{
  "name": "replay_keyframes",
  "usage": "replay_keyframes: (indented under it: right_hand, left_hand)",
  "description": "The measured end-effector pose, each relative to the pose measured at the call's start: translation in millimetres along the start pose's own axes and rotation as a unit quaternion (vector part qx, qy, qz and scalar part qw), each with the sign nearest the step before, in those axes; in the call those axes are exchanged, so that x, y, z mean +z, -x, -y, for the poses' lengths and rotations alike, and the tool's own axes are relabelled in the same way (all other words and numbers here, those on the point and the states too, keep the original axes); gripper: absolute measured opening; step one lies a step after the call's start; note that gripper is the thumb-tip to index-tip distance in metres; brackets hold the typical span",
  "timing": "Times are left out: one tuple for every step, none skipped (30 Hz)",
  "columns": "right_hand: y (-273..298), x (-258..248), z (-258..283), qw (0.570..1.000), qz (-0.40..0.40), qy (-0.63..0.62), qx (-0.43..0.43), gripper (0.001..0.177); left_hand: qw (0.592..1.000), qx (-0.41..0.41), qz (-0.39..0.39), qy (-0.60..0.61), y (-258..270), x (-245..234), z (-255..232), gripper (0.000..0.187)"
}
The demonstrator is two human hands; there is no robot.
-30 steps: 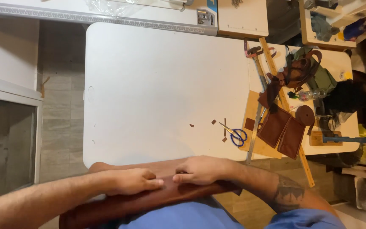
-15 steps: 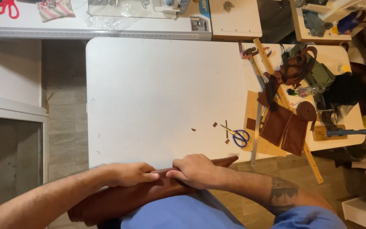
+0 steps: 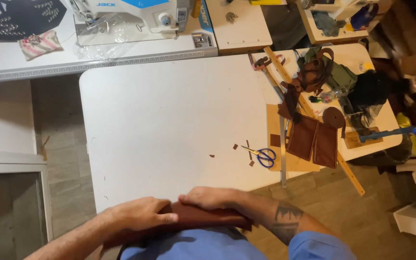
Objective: Unfolding a large piece of green fabric and cutting it into specific shapes using scissors on a workshop table.
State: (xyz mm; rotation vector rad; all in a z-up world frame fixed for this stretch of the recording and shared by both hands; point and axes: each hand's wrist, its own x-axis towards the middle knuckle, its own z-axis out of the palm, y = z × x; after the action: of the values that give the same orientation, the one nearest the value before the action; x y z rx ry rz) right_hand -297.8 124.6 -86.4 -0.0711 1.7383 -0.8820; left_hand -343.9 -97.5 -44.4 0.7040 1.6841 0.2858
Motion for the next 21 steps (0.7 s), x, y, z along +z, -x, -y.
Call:
replay_keyframes:
  right_hand:
    - [-8,0,-14,1.0,0.001,-0.003,0.001,0.061]
    - [-17,-5,-28,0.997,0.026,-0.009,-0.077,0.053]
    - [-26,-10,-41,0.987,0.05,-0.015,-0.154,0.045]
    - [-10,-18,-19,0.987,0.047,-0.008,-0.157,0.045]
    - [5,-24,3,0.986,-0.009,0.072,-0.147,0.065]
    - [22,-21,23,0.979,-0.059,0.145,-0.134,0.097]
    - [23,-25,22,0.979,-0.056,0.145,-0.134,0.097]
    - [21,-34,23,0.974,-0.092,0.085,-0.189,0.08]
    - [20,-43,25,0.961,-0.126,0.024,-0.243,0.064]
    - [18,-46,20,0.96,-0.127,0.031,-0.248,0.064]
    - [15,-50,15,0.933,-0.162,-0.132,-0.292,0.055]
    - [14,-55,10,0.879,-0.188,-0.29,-0.328,0.046]
    - [9,-53,7,0.88,-0.184,-0.283,-0.333,0.046]
    - [5,-53,2,0.842,-0.257,-0.323,-0.348,0.048]
    - [1,-52,-2,0.796,-0.327,-0.36,-0.361,0.051]
    - [-11,-50,-4,0.798,-0.325,-0.347,-0.371,0.051]
    - [-23,-49,-6,0.768,-0.332,-0.368,-0.405,0.055]
    - [-33,-45,-12,0.737,-0.34,-0.39,-0.436,0.06]
    - [-43,-41,-6,0.739,-0.34,-0.378,-0.442,0.06]
    - [-47,-41,-6,0.72,-0.277,-0.426,-0.473,0.063]
    - [-52,-42,-5,0.696,-0.212,-0.471,-0.499,0.068]
  left_hand:
    - [1.0,0.0,0.003,0.0,-11,7,9,0.064]
    - [0.998,0.018,-0.032,-0.058,-24,10,18,0.052]
    - [0.99,0.036,-0.067,-0.116,-37,12,26,0.047]
    - [0.99,0.034,-0.075,-0.118,-37,-3,20,0.047]
    - [0.985,0.036,-0.093,-0.144,-37,-17,15,0.05]
    - [0.98,0.037,-0.103,-0.165,-35,-22,10,0.055]
    - [0.981,0.036,-0.102,-0.163,-34,-23,2,0.055]
    - [0.928,0.061,-0.261,-0.257,-33,-30,-5,0.025]
    - [0.841,0.086,-0.409,-0.343,-31,-36,-12,0.008]
    - [0.838,0.081,-0.415,-0.345,-11,-42,-31,0.008]
    - [0.743,0.155,-0.592,-0.27,10,-47,-50,0.008]
    - [0.609,0.221,-0.739,-0.182,30,-52,-70,0.019]
    - [0.604,0.216,-0.744,-0.185,21,-42,-71,0.019]
    - [0.593,0.202,-0.779,-0.018,10,-33,-71,0.047]
    - [0.566,0.186,-0.789,0.15,0,-24,-71,0.075]
    - [0.553,0.189,-0.798,0.147,-17,-21,-61,0.075]
    - [0.636,0.181,-0.708,0.249,-34,-19,-51,0.099]
    - [0.705,0.172,-0.596,0.345,-53,-14,-43,0.124]
    - [0.697,0.18,-0.603,0.344,-46,-20,-39,0.124]
    - [0.739,0.137,-0.576,0.324,-44,-27,-40,0.12]
    - [0.777,0.093,-0.546,0.3,-42,-35,-41,0.119]
